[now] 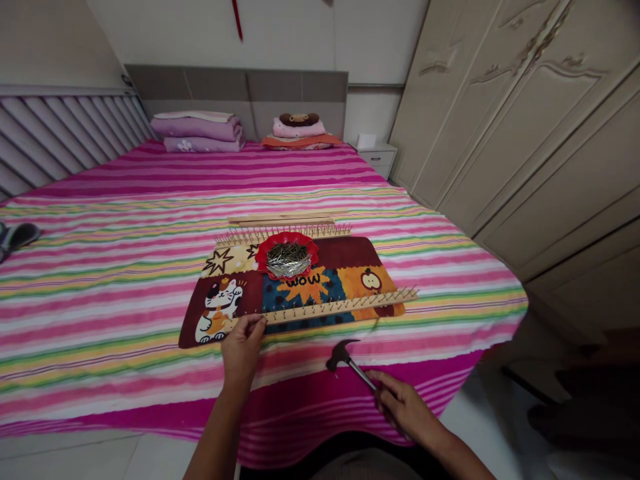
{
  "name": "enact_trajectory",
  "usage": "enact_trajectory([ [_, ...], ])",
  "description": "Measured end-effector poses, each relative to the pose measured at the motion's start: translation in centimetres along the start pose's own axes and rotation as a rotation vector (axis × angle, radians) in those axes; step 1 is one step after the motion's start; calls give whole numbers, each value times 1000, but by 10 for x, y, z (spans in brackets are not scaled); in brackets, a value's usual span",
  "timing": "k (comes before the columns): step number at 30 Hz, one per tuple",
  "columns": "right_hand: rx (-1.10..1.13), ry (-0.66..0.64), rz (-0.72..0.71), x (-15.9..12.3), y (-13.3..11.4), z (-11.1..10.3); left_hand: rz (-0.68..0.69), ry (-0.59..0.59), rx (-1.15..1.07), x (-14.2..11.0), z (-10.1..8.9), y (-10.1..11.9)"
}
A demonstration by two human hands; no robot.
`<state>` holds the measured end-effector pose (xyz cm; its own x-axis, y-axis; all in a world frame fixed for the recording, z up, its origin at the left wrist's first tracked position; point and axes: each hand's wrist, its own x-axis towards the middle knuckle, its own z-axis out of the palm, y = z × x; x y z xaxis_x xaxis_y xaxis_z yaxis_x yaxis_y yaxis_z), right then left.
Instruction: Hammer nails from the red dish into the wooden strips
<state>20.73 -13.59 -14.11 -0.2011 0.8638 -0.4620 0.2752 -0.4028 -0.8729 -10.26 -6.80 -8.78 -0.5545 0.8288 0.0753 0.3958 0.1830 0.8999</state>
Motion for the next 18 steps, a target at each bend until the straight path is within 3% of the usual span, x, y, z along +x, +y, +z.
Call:
enact_trajectory([
  [7, -153, -18, -139, -13, -17, 3, 134, 33, 109, -2, 5, -7],
  [12, -306, -31, -390, -25, -68, 17, 245, 44, 158, -4, 8, -10],
  [18, -476, 70, -771, -9, -124, 41, 269, 67, 140, -4, 10, -14],
])
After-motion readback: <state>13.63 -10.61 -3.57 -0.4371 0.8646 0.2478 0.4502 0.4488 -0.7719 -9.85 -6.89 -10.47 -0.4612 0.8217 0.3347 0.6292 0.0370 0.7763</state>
